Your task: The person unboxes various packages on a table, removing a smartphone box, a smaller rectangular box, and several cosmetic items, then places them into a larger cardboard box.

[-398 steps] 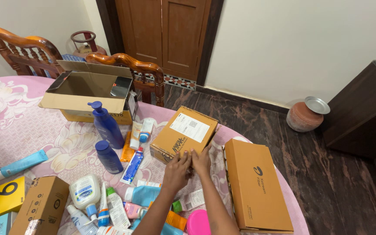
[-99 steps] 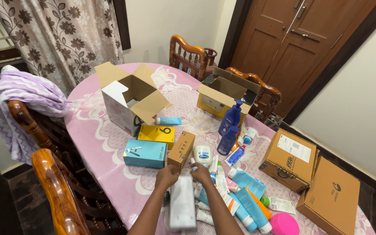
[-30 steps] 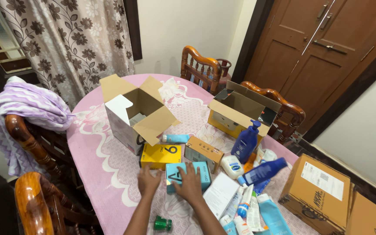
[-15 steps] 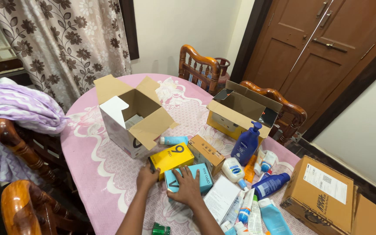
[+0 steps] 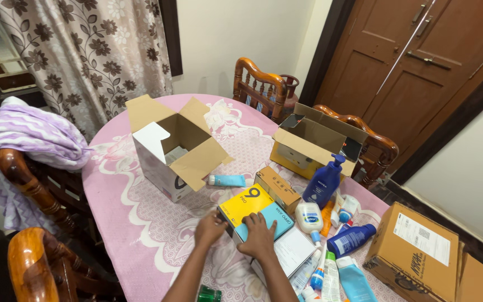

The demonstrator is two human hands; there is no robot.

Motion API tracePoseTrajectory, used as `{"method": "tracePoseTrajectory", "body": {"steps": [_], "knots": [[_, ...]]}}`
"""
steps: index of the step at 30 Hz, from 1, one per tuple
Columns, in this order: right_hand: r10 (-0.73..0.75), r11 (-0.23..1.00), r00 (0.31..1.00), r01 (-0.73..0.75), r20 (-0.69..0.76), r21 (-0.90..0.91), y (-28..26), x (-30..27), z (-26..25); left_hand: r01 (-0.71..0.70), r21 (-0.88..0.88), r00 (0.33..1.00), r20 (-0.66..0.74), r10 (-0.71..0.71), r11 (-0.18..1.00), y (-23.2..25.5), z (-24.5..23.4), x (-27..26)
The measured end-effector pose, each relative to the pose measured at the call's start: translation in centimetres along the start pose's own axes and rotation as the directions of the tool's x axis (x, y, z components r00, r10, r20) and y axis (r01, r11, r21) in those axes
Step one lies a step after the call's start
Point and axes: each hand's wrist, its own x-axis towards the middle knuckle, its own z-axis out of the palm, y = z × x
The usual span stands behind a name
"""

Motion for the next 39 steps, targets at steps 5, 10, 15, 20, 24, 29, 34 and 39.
{"method": "tracePoseTrajectory", "body": {"steps": [5, 10, 15, 20, 24, 29, 34, 39], "knots": [[-0.055, 0.997, 0.99, 0.061, -0.128, 0.043, -0.7, 1.4, 1.1, 0.024, 0.107, 0.92, -0.392, 0.02, 0.994, 1.8, -8.8, 0.6], [-0.183, 0.865, 0.939, 0.294, -0.291, 0.406, -2.5, 5.9, 3.1, -0.291, 0.448, 0.749, -0.444, 0.493, 0.845, 6.4, -16.6, 0.7], [-0.194, 0.653, 0.969, 0.242, -0.151, 0.718, -6.0, 9.9, 3.6, -0.305, 0.576, 0.833, -0.224, 0.505, 0.758, 6.3, -17.8, 4.3], [-0.164, 0.561, 0.986, 0.103, -0.011, 0.822, -7.4, 10.5, 3.6, -0.295, 0.712, 0.799, -0.182, 0.573, 0.637, 5.4, -16.6, 7.5], [-0.187, 0.495, 0.981, 0.059, 0.04, 0.867, -7.1, 10.1, 3.9, -0.332, 0.67, 0.8, -0.172, 0.575, 0.664, 5.9, -16.3, 7.3], [-0.101, 0.188, 0.976, -0.171, 0.192, 0.967, -8.0, 9.6, 2.0, -0.432, 0.681, 0.71, -0.148, 0.689, 0.591, 7.5, -14.3, 6.3], [-0.035, 0.087, 0.992, -0.117, 0.12, 0.989, -9.6, 7.5, -1.7, -0.513, 0.642, 0.697, -0.076, 0.713, 0.57, 10.1, -12.9, 2.2], [0.187, 0.329, 0.982, -0.027, -0.037, 0.944, -8.8, 6.3, -2.5, -0.634, 0.46, 0.727, 0.08, 0.682, 0.622, 13.1, -14.1, -2.4]]}}
